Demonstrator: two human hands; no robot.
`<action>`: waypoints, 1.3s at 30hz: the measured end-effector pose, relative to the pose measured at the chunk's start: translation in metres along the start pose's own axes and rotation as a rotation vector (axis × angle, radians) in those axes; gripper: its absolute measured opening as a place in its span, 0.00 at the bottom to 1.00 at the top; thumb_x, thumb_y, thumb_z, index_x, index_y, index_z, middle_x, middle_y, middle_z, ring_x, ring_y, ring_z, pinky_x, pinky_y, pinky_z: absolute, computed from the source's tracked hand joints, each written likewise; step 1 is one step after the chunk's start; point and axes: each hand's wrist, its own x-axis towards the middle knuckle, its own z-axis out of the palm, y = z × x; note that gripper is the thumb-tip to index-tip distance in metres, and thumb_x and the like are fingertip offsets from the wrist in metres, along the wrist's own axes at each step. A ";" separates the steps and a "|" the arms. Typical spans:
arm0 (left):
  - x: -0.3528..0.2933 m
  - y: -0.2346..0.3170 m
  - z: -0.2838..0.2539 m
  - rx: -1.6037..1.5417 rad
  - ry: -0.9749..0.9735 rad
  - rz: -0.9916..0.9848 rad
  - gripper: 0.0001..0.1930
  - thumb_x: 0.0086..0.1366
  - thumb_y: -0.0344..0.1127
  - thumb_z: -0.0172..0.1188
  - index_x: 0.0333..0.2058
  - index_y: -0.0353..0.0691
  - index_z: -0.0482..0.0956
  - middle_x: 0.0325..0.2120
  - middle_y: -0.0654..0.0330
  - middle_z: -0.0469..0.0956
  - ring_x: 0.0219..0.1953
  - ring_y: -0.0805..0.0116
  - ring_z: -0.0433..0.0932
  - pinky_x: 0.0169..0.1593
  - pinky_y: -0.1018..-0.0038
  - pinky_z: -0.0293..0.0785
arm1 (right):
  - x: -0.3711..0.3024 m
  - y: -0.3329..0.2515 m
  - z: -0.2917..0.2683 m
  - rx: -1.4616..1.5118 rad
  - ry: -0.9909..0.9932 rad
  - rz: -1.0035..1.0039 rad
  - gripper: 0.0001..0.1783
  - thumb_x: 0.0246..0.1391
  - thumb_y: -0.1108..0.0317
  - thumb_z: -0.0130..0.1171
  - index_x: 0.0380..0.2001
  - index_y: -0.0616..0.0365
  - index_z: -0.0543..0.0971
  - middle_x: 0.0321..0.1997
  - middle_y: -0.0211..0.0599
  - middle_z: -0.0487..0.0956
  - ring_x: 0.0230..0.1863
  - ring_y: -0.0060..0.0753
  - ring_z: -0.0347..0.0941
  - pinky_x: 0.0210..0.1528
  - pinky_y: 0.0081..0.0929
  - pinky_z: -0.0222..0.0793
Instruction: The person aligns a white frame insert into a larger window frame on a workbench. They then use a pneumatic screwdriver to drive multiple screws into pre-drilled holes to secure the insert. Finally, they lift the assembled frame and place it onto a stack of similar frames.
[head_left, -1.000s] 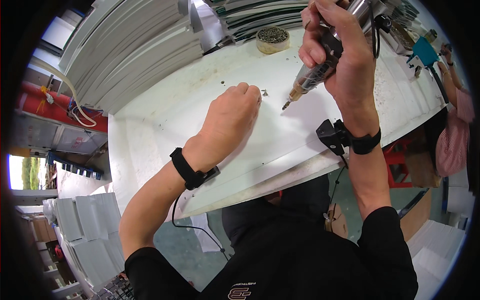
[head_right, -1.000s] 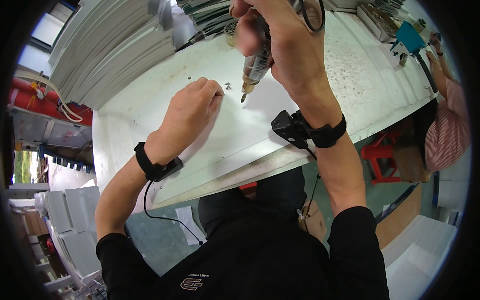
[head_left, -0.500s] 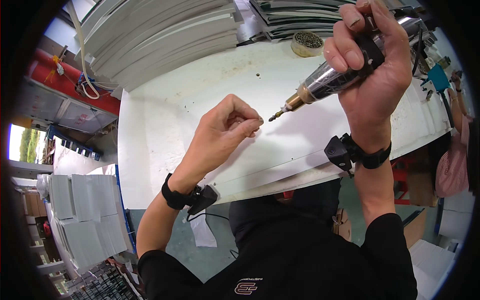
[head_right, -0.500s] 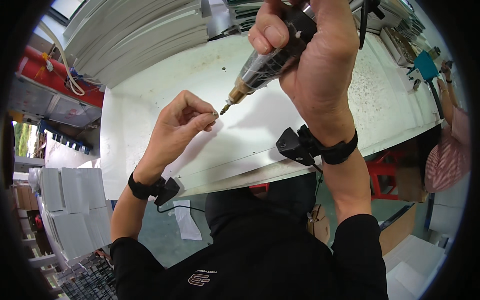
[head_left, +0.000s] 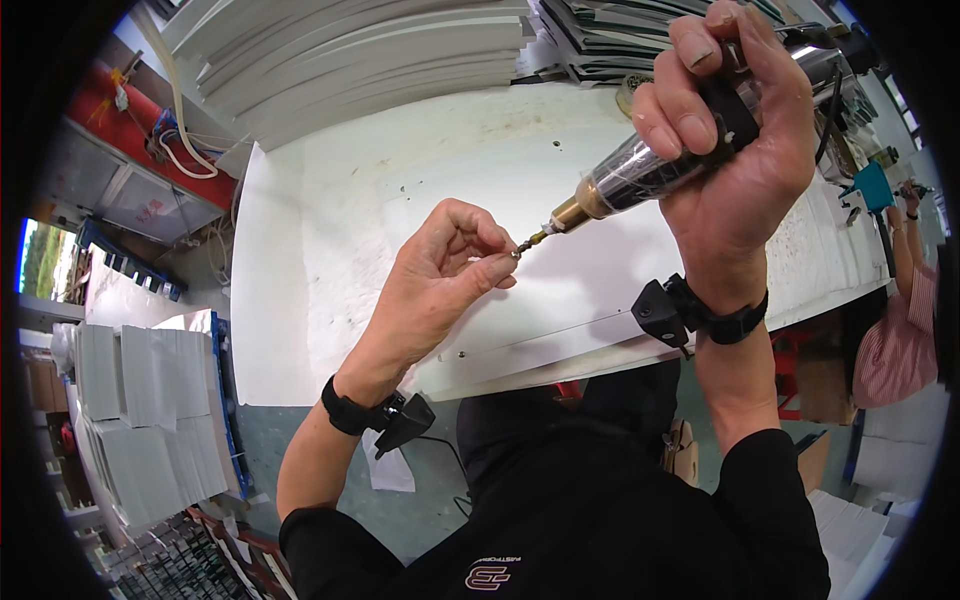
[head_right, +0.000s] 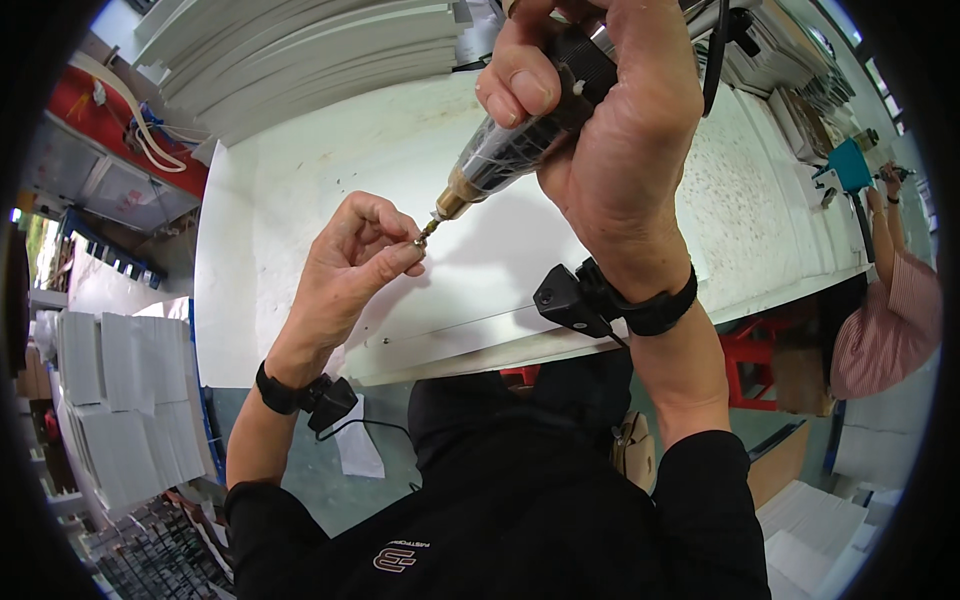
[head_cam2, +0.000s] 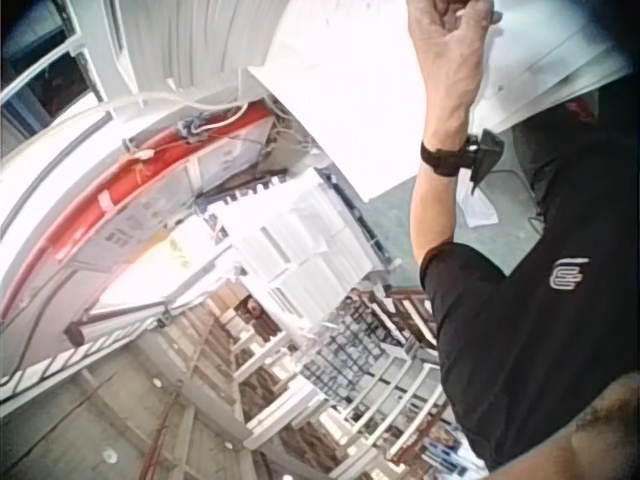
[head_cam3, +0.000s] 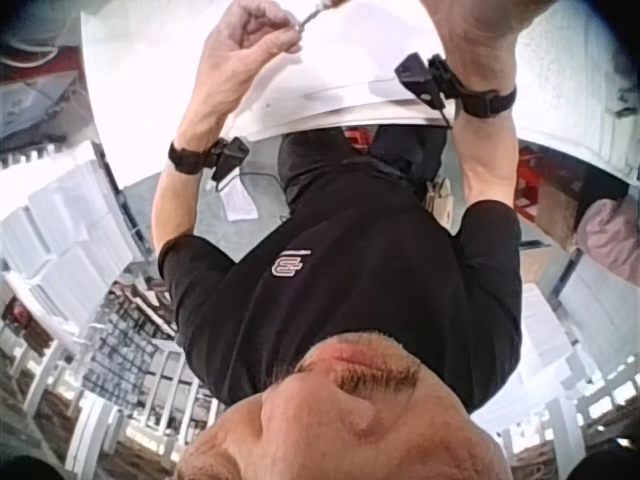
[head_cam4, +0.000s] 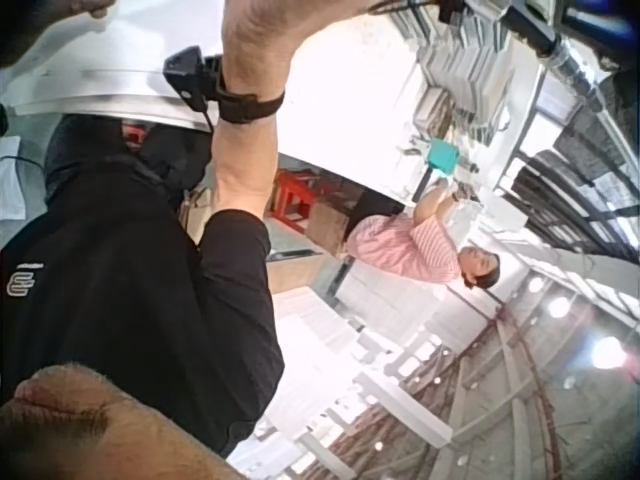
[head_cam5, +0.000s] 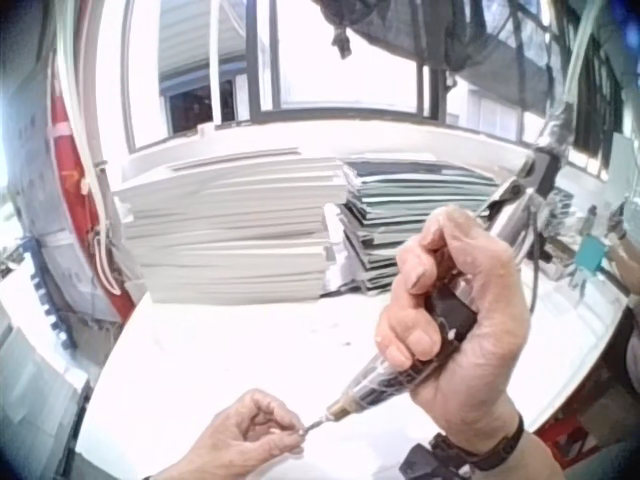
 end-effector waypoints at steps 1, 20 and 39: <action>-0.001 0.000 -0.002 0.003 0.000 0.002 0.11 0.69 0.29 0.64 0.44 0.39 0.70 0.40 0.60 0.77 0.42 0.74 0.79 0.50 0.74 0.80 | -0.001 0.000 0.006 -0.020 0.007 -0.006 0.15 0.71 0.55 0.48 0.34 0.55 0.68 0.25 0.28 0.72 0.11 0.14 0.61 0.12 0.17 0.65; 0.005 0.009 -0.041 0.416 0.176 0.147 0.10 0.69 0.26 0.63 0.45 0.38 0.72 0.41 0.64 0.76 0.43 0.75 0.78 0.51 0.78 0.77 | 0.017 0.027 0.059 -0.149 -0.088 0.226 0.20 0.70 0.51 0.51 0.29 0.55 0.72 0.22 0.26 0.71 0.13 0.17 0.64 0.17 0.20 0.65; 0.035 0.010 -0.094 0.673 0.218 0.011 0.14 0.68 0.26 0.52 0.52 0.36 0.73 0.47 0.58 0.83 0.46 0.75 0.79 0.49 0.75 0.72 | 0.047 0.140 0.065 -0.338 -0.372 0.128 0.12 0.68 0.63 0.59 0.30 0.54 0.75 0.19 0.21 0.74 0.15 0.11 0.67 0.16 0.15 0.64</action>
